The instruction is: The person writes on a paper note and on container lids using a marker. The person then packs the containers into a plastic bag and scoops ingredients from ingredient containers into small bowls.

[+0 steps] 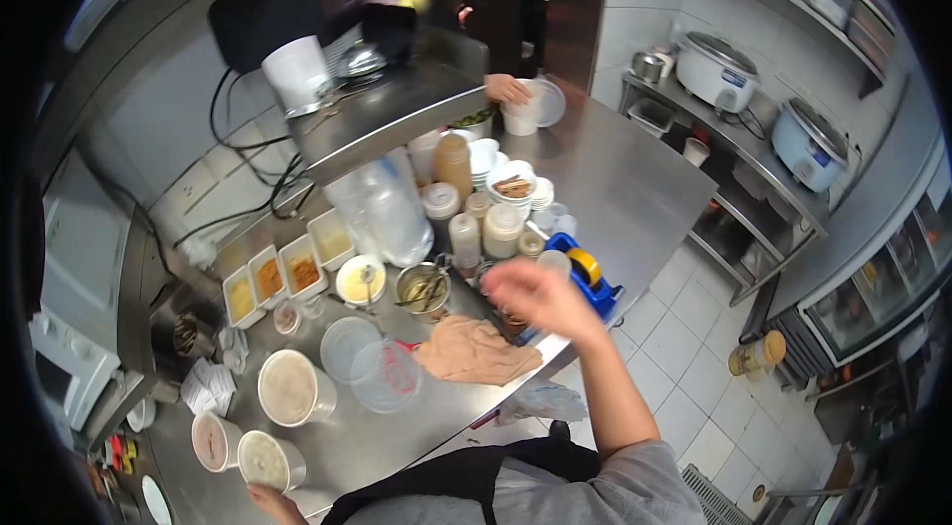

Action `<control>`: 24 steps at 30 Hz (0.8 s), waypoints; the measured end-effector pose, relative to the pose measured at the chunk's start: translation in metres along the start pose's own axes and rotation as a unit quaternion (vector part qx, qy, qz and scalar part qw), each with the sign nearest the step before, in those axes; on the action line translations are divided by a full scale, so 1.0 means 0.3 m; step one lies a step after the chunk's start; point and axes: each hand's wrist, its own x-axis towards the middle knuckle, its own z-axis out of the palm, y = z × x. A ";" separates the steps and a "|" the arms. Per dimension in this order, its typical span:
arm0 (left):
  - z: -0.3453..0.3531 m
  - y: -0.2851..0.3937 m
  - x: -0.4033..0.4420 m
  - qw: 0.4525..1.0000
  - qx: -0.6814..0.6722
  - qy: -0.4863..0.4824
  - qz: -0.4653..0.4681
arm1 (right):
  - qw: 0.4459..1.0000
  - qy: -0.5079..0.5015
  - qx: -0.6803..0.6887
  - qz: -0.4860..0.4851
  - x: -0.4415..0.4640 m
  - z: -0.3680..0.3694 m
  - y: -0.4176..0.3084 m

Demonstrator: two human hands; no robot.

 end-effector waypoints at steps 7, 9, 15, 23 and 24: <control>0.251 0.603 -0.425 0.937 -0.054 0.044 0.343 | 0.901 0.230 -0.305 0.204 -0.117 -0.607 0.579; 0.359 0.771 -0.680 0.936 -0.092 -0.265 0.214 | 0.945 0.157 -0.181 0.223 -0.176 -0.625 0.683; 0.742 0.788 -1.489 0.465 -0.178 -0.865 -0.059 | 0.975 0.130 0.041 0.174 -0.217 -0.626 0.698; 0.993 0.671 -1.965 0.447 -0.155 -0.769 -0.429 | 0.968 0.051 0.065 0.237 -0.803 -0.872 0.458; 1.018 0.646 -1.999 0.459 -0.163 -0.767 -0.418 | 0.965 0.055 0.082 0.244 -0.868 -0.894 0.463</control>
